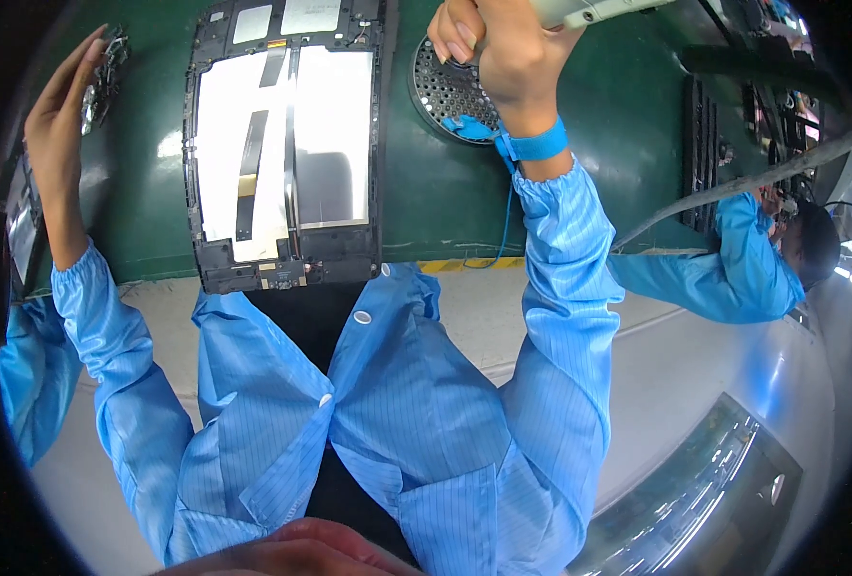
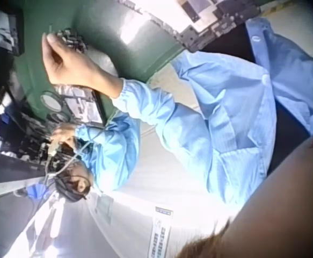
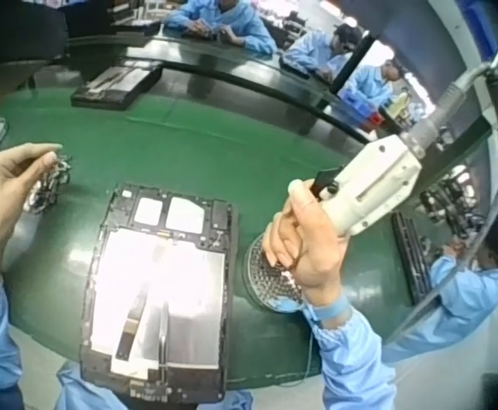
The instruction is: The person assembles tablets on an assembly line by picking up components such as tablet frames, circuit boards, batteries, and screens, then driving small screws into them using an electric screwdriver.
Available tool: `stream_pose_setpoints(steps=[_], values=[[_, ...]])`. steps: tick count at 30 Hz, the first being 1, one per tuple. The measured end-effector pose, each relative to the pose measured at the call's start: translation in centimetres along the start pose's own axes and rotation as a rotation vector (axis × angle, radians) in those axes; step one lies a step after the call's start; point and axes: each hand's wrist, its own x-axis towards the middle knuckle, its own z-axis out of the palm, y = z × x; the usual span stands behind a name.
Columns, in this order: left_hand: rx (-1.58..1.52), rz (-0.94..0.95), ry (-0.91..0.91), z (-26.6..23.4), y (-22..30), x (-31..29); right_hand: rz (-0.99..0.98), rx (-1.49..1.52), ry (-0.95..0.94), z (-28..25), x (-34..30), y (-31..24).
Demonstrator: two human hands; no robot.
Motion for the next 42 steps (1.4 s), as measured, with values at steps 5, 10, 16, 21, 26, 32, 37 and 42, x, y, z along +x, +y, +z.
stream_pose_setpoints(steps=[5, 10, 16, 21, 26, 32, 37, 42], values=[[-0.199, -0.045, -0.166, 0.0, 2.8, 0.8, -0.096, 0.019, -0.143, 1.6, 0.1, -0.3], [-0.58, -0.168, -0.378, 1.2, 11.3, 4.0, -0.138, -0.042, -0.26, -1.3, 0.7, -0.6], [-0.705, -0.33, -0.514, 3.5, 10.6, 3.9, -0.2, -0.052, -0.217, -0.9, 0.0, -2.3], [-0.796, -0.422, -0.494, 4.5, 10.2, 3.6, -0.203, -0.11, -0.196, -0.8, 0.0, -2.3], [-0.747, -0.379, -0.479, 4.7, 10.0, 3.3, -0.225, 0.04, -0.25, -1.2, 0.2, -2.1], [-0.726, -0.356, -0.57, 4.9, 9.9, 3.8, -0.207, -0.008, -0.242, -1.3, 0.2, -2.0], [-0.76, -0.307, -0.645, 5.1, 8.7, 3.9, -0.178, -0.081, -0.179, -1.6, 0.3, -2.1], [-0.923, -0.41, -0.665, 4.5, 8.6, 1.4, -0.193, -0.066, -0.193, -2.2, 0.8, -1.9]])
